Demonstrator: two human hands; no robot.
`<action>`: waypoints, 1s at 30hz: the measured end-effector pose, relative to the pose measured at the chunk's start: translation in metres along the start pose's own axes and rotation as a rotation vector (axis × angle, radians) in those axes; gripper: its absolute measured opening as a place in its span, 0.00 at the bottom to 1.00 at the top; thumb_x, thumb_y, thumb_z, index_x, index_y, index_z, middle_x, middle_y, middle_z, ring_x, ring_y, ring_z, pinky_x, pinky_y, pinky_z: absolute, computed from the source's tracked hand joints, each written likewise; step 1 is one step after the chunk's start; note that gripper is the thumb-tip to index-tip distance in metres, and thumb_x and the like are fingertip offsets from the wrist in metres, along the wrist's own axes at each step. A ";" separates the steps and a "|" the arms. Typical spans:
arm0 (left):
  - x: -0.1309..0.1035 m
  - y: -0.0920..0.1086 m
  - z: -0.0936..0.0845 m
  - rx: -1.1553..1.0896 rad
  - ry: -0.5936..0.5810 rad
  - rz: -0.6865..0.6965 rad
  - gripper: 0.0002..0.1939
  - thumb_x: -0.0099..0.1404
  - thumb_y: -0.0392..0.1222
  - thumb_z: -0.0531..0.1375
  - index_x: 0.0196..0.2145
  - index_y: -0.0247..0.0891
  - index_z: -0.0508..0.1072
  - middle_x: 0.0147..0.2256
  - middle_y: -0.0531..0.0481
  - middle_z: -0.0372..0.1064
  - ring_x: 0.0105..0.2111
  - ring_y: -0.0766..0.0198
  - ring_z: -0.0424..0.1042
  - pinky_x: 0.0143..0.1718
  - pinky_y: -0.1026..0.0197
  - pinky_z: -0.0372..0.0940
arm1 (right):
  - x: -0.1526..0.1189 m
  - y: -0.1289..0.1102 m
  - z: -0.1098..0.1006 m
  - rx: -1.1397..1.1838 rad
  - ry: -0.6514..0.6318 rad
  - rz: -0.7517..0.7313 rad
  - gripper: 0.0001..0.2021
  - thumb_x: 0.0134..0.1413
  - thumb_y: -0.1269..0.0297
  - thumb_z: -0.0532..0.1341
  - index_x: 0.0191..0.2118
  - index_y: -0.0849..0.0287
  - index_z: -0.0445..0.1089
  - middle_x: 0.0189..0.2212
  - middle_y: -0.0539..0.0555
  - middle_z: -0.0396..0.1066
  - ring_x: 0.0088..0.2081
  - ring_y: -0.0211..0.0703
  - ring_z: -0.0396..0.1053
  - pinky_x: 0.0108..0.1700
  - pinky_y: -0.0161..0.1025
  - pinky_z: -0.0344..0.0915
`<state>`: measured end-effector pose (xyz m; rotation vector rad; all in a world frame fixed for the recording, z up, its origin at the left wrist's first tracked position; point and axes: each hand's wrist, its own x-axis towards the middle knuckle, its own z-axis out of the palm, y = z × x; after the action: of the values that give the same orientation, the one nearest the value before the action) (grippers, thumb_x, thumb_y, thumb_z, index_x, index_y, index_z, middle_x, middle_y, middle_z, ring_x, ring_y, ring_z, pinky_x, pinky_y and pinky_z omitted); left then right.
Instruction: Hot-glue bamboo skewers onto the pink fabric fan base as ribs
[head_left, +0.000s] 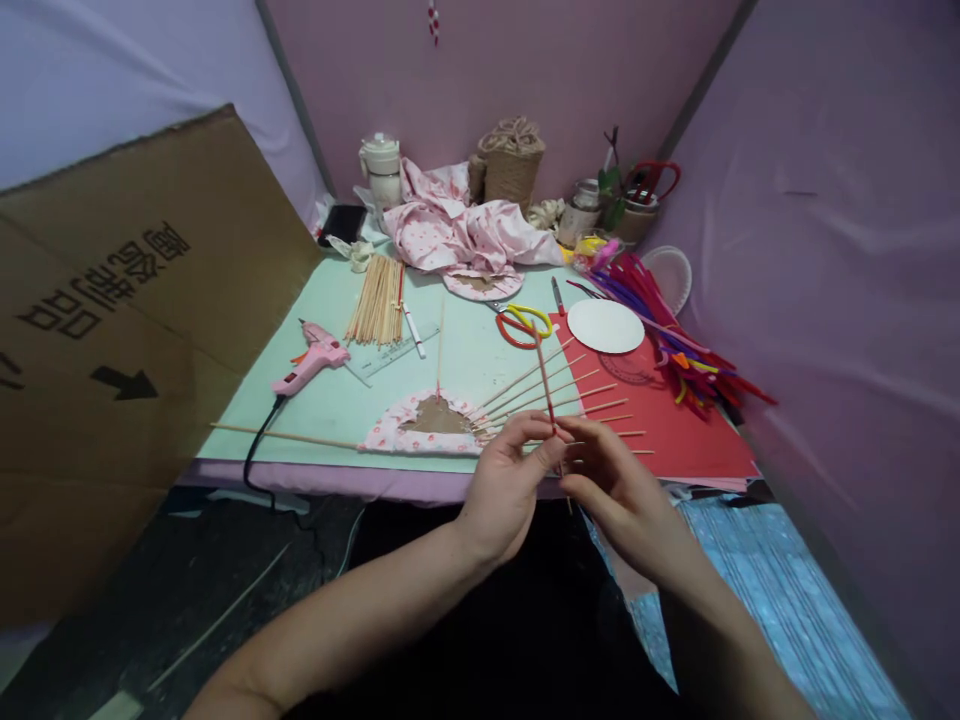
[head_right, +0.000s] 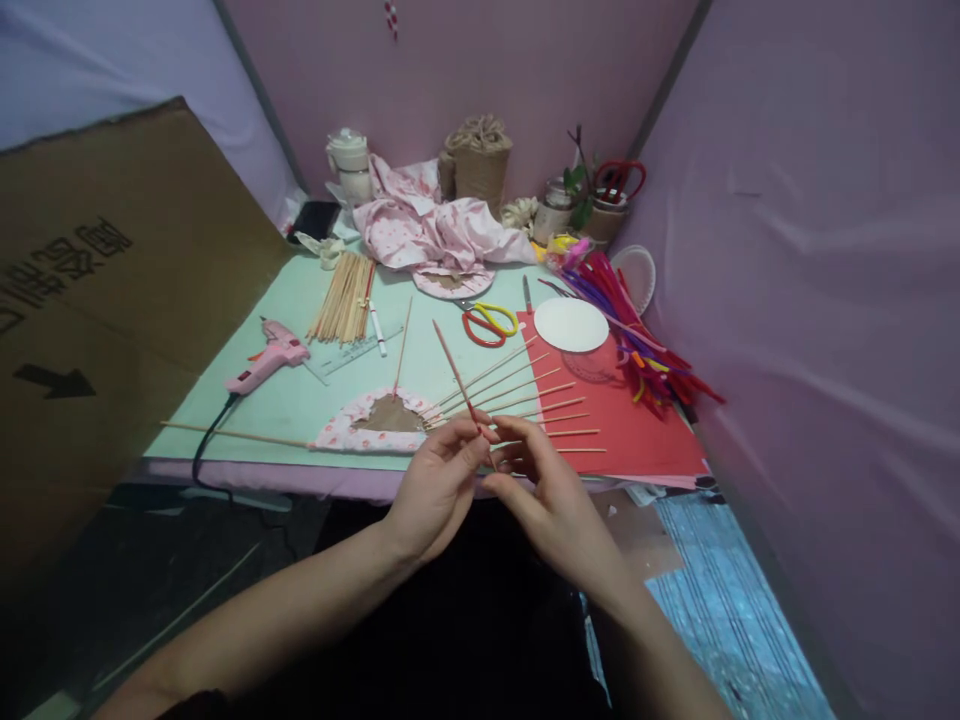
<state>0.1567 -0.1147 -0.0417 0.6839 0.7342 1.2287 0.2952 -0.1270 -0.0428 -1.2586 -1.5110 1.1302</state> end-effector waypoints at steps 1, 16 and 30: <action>0.001 0.001 -0.001 0.023 0.003 0.011 0.12 0.55 0.48 0.70 0.28 0.40 0.72 0.38 0.52 0.67 0.42 0.63 0.70 0.45 0.60 0.66 | -0.001 -0.003 0.004 -0.007 0.004 0.000 0.19 0.61 0.54 0.62 0.55 0.51 0.64 0.45 0.53 0.71 0.41 0.40 0.71 0.44 0.39 0.70; 0.060 0.191 -0.195 1.441 0.534 0.116 0.27 0.56 0.42 0.70 0.52 0.31 0.72 0.60 0.29 0.59 0.65 0.29 0.49 0.61 0.32 0.51 | 0.027 -0.010 -0.032 -0.549 0.214 -0.046 0.15 0.59 0.49 0.57 0.41 0.54 0.69 0.33 0.54 0.75 0.33 0.46 0.73 0.33 0.41 0.69; 0.049 0.222 -0.213 1.533 0.557 0.212 0.17 0.56 0.42 0.68 0.43 0.36 0.73 0.47 0.42 0.67 0.47 0.50 0.68 0.53 0.47 0.63 | 0.047 -0.023 0.080 -0.725 -0.430 -0.373 0.08 0.64 0.65 0.54 0.39 0.57 0.70 0.32 0.54 0.76 0.34 0.46 0.73 0.35 0.40 0.65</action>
<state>-0.1326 -0.0078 0.0027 1.6886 2.1638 0.8488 0.2068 -0.0921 -0.0362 -1.1315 -2.5066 0.6329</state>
